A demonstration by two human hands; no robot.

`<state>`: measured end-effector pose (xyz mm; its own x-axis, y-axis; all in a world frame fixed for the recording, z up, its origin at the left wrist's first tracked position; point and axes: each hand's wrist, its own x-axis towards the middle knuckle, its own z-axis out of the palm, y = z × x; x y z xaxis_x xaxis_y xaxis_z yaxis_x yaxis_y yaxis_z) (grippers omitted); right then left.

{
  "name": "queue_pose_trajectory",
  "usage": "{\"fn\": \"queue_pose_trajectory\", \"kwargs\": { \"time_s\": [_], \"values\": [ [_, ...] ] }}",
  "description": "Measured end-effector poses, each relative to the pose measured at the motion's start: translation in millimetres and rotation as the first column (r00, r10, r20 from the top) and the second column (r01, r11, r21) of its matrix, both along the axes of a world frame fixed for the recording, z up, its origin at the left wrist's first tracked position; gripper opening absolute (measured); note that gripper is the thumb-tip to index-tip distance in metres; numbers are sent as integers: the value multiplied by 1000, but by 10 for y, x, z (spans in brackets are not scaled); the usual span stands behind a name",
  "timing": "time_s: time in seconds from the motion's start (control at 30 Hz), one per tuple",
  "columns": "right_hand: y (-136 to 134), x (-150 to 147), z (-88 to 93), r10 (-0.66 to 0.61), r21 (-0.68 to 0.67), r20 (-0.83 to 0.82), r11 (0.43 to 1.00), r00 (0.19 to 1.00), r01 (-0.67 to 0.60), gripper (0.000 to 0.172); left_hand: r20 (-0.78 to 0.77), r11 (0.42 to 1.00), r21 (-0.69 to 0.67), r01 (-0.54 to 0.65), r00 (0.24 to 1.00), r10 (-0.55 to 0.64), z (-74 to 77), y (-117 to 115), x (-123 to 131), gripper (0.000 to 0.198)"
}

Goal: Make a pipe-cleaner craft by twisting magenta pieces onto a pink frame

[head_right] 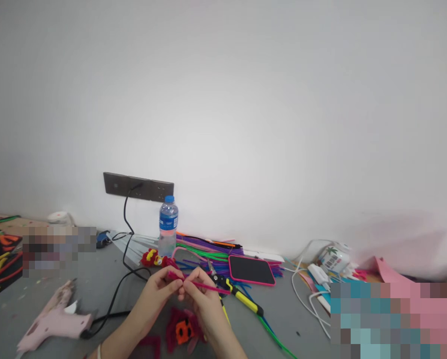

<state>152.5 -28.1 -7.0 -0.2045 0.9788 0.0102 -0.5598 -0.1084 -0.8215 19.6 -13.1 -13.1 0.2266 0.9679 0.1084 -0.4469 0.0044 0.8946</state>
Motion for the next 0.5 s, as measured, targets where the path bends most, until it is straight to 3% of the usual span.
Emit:
{"fn": "queue_pose_trajectory", "kwargs": {
  "time_s": [0.3,0.5],
  "values": [
    [-9,30,-17,53,4,-8,999,999,-53,28,-32,995,-55,-80,996,78,-4,14,-34,20],
    [-28,54,16,87,4,3,996,996,-87,27,52,993,-117,-30,998,36,39,0,-22,25]
  ]
}}
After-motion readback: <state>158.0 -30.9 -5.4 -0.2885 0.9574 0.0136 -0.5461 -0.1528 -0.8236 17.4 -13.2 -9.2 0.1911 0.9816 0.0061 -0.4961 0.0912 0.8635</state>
